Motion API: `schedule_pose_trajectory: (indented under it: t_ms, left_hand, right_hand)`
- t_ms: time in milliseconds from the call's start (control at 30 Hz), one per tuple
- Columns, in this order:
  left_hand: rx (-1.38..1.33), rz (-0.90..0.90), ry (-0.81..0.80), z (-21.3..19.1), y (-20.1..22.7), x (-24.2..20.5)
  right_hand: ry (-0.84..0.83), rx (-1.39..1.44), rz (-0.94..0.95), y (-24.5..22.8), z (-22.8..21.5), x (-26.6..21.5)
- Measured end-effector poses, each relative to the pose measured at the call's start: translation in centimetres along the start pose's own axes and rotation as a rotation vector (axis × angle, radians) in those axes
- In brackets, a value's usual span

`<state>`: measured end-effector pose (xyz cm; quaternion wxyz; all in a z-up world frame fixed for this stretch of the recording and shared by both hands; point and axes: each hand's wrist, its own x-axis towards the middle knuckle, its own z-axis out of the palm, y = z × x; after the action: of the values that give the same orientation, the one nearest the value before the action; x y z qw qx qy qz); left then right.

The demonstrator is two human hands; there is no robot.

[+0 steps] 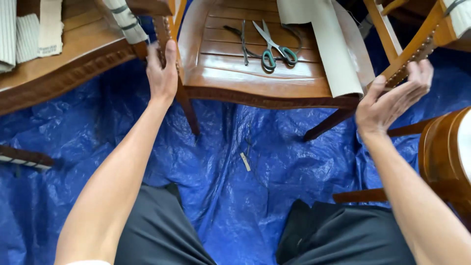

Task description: Cut corrugated cardboard pieces using scissors to prepare for furniture packing or protection.

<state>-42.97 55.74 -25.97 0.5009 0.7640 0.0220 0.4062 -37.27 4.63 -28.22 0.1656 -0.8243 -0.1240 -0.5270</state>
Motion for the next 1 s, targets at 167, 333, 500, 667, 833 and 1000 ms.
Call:
schedule_pose_trajectory:
  t_ms: [167, 333, 500, 667, 833, 1000]
  left_hand:
    - [0.088, -0.066, -0.074, -0.1, -2.0, -1.0]
    - [0.046, -0.071, -0.104, -0.3, -1.3, -0.8]
    - [0.047, -0.118, -0.165, -1.0, -1.2, -0.9]
    - [0.050, -0.115, -0.200, -0.8, 1.0, -2.1]
    - [0.041, -0.144, -0.244, -1.1, 2.1, -2.9]
    - [0.051, -0.171, -0.294, -1.4, 2.7, -2.7]
  right_hand:
    - [-0.123, 0.334, 0.322, 3.5, 2.6, -0.5]
    - [-0.343, 0.325, 0.728, 10.8, 8.1, -7.9]
    - [-0.367, 0.288, 0.705, 7.6, 6.8, -6.9]
    - [-0.331, 0.226, 0.652, 8.3, 6.5, -6.7]
    - [-0.338, 0.230, 0.686, 8.5, 5.8, -6.2]
    - [-0.343, 0.212, 0.710, 7.8, 5.6, -6.3]
